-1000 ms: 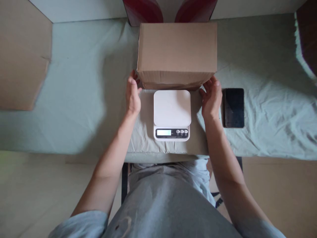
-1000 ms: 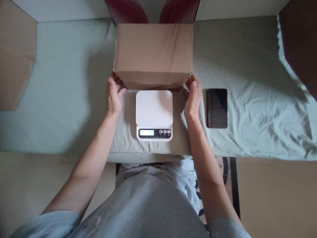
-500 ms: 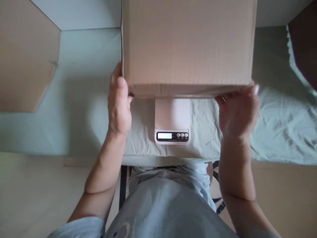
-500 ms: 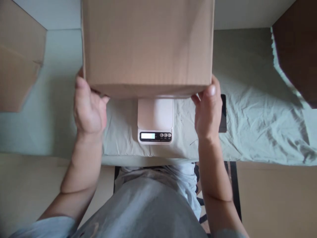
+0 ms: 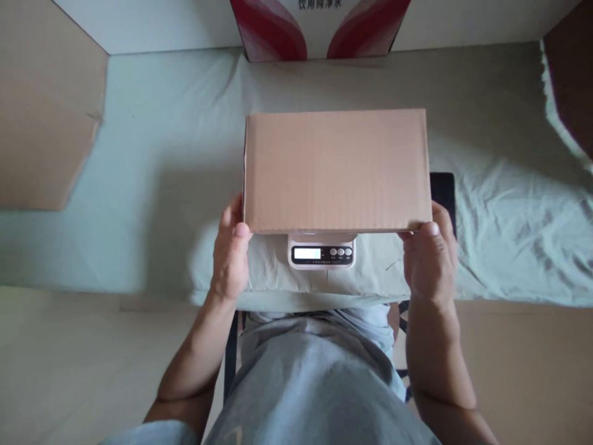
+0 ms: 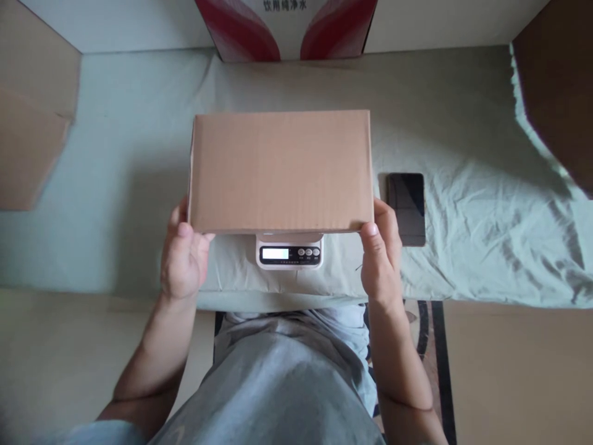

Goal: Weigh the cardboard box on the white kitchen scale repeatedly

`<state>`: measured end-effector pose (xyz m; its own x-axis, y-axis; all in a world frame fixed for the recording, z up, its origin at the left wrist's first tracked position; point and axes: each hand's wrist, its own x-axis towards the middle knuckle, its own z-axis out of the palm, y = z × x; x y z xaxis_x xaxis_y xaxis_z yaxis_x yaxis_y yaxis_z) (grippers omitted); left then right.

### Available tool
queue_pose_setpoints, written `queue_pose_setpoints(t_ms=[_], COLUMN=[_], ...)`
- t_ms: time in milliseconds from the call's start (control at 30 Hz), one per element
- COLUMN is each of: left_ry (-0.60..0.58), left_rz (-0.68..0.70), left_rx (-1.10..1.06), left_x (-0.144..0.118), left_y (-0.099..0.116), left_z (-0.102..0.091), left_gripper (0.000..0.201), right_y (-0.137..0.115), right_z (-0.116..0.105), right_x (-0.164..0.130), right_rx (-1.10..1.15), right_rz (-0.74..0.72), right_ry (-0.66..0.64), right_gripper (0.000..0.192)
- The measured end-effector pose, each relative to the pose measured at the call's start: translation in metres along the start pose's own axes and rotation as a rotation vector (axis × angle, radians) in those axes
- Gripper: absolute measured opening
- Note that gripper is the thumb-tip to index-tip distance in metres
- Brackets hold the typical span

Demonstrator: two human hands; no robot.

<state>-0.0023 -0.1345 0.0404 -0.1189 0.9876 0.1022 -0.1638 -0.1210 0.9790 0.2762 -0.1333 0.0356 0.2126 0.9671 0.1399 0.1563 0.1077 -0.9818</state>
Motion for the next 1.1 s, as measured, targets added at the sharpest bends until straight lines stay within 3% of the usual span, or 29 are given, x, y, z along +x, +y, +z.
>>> queue_pose_setpoints(t_ms=[167,333,467,667,867,1100], left_ry=[0.080,0.086,0.142,0.167,0.160,0.076], left_rz=[-0.006,0.028,0.030,-0.077,-0.025,0.009], left_rx=[0.066,-0.049,-0.043,0.086,0.004,0.030], left_x=[-0.005,-0.002,0.004,0.004,-0.010,-0.008], left_y=[-0.005,-0.007,-0.028,-0.056,-0.017,0.015], left_z=[0.000,0.005,-0.004,-0.021,-0.010,0.008], left_gripper=[0.047,0.045,0.039,0.041,0.029,0.043], right_y=[0.003,0.002,0.018,0.044,0.020,-0.021], right_z=[0.001,0.006,0.006,0.002,0.004,0.017], right_x=[-0.003,0.003,0.001,-0.011,-0.008,0.004], right_rx=[0.038,0.210,0.277,0.241,0.314,0.296], right_rz=[0.053,0.079,0.164,0.304,0.164,-0.043], right_ry=[0.061,0.080,0.124,0.132,0.076,0.090], right_gripper=[0.045,0.051,0.052,0.035,0.041,0.044])
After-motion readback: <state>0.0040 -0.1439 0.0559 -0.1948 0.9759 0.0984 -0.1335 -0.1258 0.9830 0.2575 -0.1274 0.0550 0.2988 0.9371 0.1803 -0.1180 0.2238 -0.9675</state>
